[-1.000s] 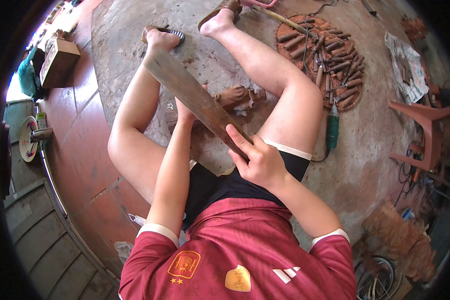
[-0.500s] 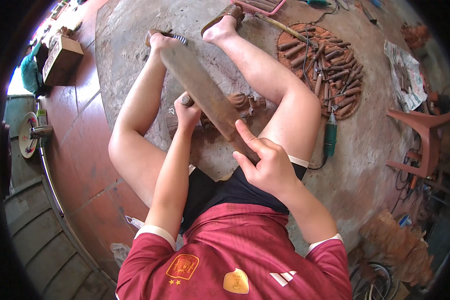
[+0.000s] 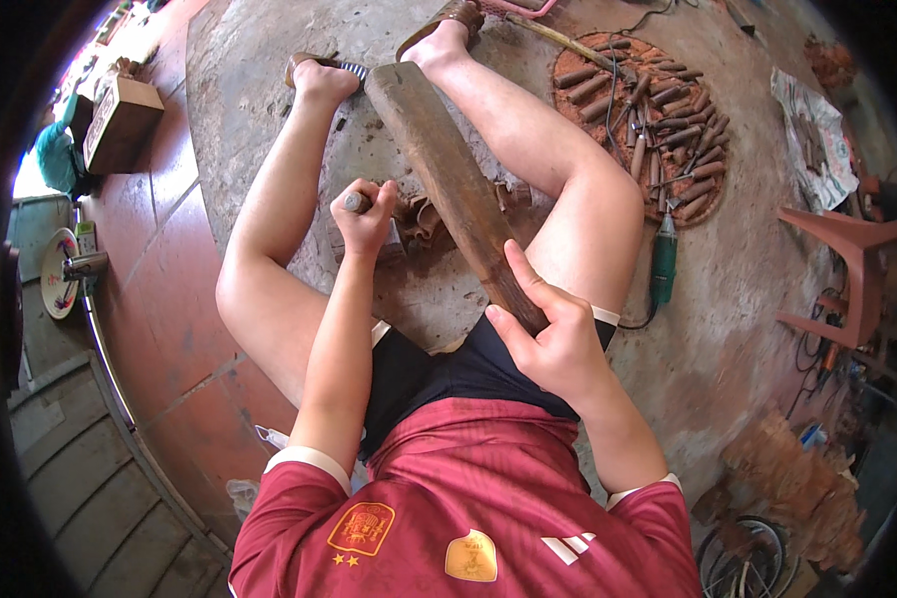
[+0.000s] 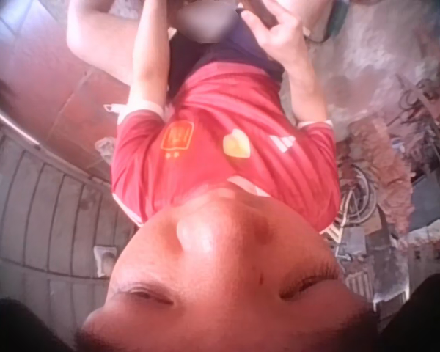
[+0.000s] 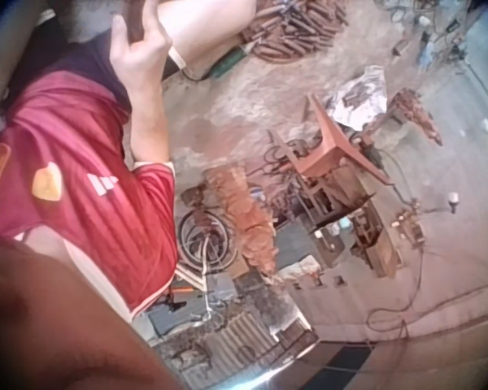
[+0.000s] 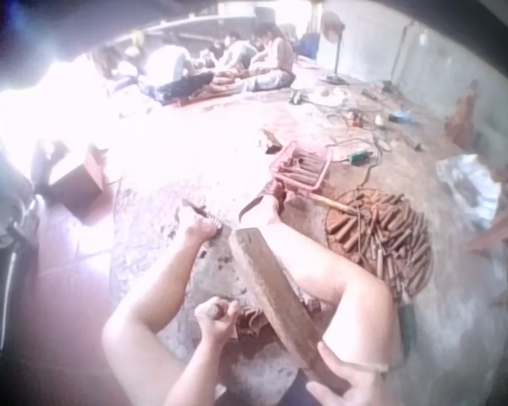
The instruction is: The person sits on the floor and uses a chisel and a wooden mallet to carve a small piece of wood held between their legs. They repeatedly strike the chisel to remove wood shavings, occasionally adjusting the wood's position. Other people are visible in the background working on similar tasks.
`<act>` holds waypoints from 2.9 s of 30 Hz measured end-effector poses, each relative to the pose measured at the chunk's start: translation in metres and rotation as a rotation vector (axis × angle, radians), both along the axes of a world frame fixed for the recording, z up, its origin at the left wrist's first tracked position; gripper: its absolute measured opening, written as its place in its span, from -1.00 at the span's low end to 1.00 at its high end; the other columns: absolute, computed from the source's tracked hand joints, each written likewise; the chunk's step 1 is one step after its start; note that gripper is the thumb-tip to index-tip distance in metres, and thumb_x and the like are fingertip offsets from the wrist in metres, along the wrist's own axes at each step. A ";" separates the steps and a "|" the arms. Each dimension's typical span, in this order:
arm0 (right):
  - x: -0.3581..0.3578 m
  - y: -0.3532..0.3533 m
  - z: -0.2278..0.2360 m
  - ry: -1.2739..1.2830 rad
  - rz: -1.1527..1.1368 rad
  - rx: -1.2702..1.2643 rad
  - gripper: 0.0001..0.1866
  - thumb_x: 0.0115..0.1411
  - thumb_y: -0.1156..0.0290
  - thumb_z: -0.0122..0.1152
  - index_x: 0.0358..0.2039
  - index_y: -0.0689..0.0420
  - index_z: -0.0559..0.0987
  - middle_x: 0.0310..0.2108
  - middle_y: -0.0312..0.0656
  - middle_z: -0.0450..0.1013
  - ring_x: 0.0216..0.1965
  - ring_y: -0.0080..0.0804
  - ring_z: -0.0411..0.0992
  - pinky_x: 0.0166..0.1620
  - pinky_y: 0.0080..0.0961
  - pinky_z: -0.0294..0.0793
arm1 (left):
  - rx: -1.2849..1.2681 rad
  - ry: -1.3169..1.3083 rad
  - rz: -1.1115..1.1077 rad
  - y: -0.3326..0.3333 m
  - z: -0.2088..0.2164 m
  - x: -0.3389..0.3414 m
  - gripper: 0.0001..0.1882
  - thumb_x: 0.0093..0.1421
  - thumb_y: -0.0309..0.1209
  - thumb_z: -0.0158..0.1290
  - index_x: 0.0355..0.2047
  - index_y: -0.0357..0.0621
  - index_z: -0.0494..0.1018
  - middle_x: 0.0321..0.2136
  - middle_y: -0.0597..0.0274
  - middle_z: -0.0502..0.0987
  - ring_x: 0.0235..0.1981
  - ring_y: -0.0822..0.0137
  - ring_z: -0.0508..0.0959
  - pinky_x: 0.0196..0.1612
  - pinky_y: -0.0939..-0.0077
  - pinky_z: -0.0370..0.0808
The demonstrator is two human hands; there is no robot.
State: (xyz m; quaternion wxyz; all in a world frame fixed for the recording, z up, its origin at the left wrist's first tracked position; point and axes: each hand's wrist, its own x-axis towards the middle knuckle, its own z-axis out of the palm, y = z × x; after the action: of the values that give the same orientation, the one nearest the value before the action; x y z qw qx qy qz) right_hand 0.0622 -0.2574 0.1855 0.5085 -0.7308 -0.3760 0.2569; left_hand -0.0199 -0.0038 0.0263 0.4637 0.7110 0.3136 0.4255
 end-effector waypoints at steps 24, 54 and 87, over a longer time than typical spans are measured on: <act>-0.003 -0.007 -0.014 0.026 0.046 -0.075 -0.32 0.06 0.49 0.31 0.22 0.18 0.31 -0.31 0.10 0.55 -0.25 -0.52 0.53 -0.15 -0.59 0.45 | 0.024 0.059 -0.069 -0.007 -0.002 -0.002 -0.59 0.12 -0.30 0.22 -0.74 -0.22 0.35 -0.82 0.23 0.36 -0.74 0.48 0.34 -0.61 0.56 0.30; -0.005 0.010 -0.014 -0.177 0.151 -0.028 -0.26 0.00 0.46 0.33 0.24 0.07 0.30 -0.57 0.02 0.42 -0.57 -0.12 0.44 -0.38 -0.37 0.45 | 0.221 -0.024 -0.025 -0.001 -0.010 0.002 -0.81 0.01 -0.44 0.15 -0.65 -0.26 0.44 -0.76 0.08 0.40 -0.73 0.30 0.46 -0.56 0.48 0.38; 0.004 0.010 -0.003 -0.192 0.177 -0.060 -0.34 0.01 0.48 0.33 0.17 0.16 0.38 -0.54 0.05 0.47 -0.51 -0.17 0.48 -0.34 -0.43 0.45 | -0.146 -0.135 0.103 -0.015 -0.007 -0.003 -0.69 0.21 -0.48 0.02 -0.69 -0.22 0.33 -0.78 0.39 0.35 -0.73 0.59 0.30 -0.64 0.65 0.24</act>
State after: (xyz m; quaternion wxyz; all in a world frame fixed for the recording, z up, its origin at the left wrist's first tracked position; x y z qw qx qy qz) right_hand 0.0665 -0.2472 0.1829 0.4235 -0.7309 -0.4780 0.2409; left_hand -0.0230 -0.0193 0.0193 0.5121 0.6280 0.3478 0.4716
